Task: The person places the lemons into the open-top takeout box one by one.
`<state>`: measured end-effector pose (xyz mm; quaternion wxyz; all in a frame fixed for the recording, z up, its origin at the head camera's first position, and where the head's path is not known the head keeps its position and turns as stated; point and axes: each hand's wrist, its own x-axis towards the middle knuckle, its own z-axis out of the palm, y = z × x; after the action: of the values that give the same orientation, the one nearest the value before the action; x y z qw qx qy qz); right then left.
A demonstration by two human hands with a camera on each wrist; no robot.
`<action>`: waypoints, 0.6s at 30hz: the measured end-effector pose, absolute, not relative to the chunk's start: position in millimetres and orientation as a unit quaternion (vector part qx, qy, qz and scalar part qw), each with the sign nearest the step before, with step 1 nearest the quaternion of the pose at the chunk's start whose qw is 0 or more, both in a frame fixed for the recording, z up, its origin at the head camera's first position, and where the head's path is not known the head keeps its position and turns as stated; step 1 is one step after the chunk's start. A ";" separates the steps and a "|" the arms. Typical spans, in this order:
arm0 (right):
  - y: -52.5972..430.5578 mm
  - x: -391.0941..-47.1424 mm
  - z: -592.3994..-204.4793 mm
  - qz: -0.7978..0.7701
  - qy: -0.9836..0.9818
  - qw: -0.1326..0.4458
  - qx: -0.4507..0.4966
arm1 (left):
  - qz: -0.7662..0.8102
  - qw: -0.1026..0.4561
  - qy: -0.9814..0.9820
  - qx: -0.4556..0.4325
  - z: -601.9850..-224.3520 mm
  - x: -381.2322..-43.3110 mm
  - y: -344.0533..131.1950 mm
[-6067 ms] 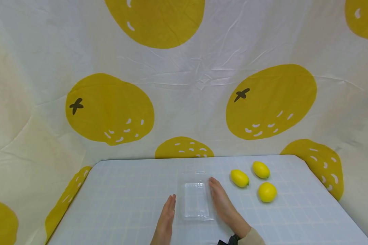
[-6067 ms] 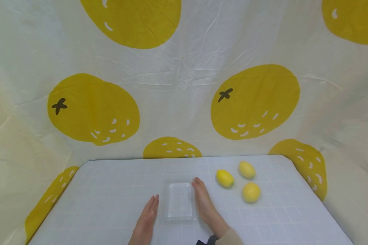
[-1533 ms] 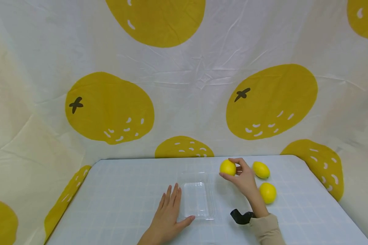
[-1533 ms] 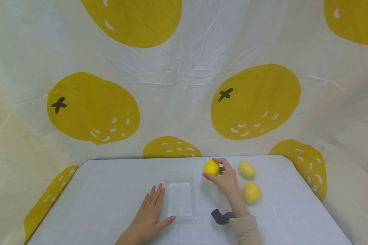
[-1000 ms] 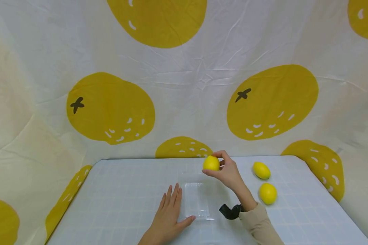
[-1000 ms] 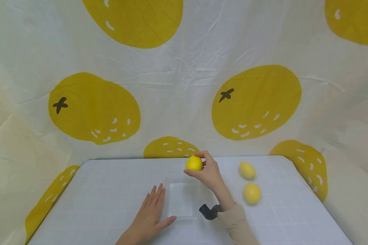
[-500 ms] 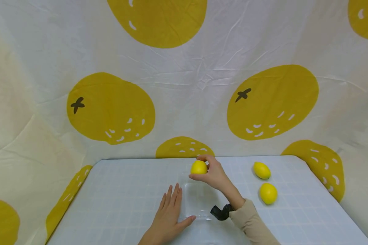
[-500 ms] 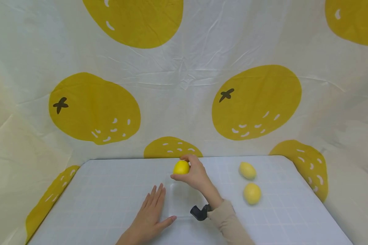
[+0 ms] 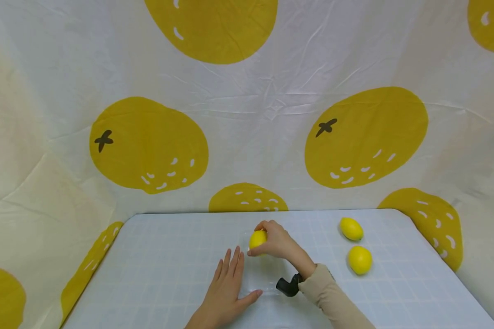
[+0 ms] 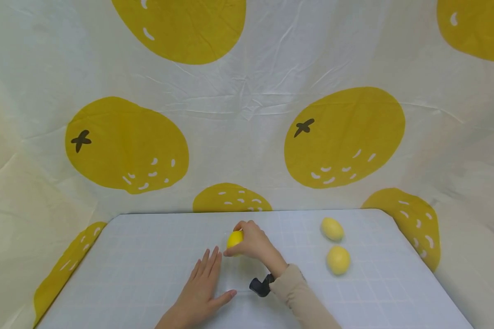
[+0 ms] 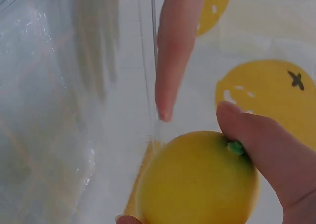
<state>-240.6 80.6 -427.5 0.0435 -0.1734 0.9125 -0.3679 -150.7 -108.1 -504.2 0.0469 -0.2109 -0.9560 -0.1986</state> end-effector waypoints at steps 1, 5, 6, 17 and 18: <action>79.6 -240.9 -428.6 -0.364 0.913 0.050 -0.174 | -0.198 0.047 -0.956 -0.210 -504.1 -150.6 -107.9; 76.1 -240.4 -431.0 -0.348 0.917 0.072 -0.180 | -0.192 0.057 -0.956 -0.213 -503.6 -149.7 -107.6; 75.2 -240.0 -431.6 -0.342 0.919 0.077 -0.181 | -0.192 0.058 -0.956 -0.214 -503.4 -149.4 -107.6; 69.5 -241.2 -441.5 -0.340 0.916 0.138 -0.160 | -0.196 0.053 -0.955 -0.215 -503.9 -149.7 -106.9; 69.3 -242.0 -442.5 -0.343 0.915 0.146 -0.155 | -0.196 0.051 -0.956 -0.214 -504.1 -149.9 -106.7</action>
<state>-242.0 69.3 -442.5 0.1458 -0.1547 0.9151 -0.3426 -149.9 -106.7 -504.1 0.0513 -0.2139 -0.9557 -0.1957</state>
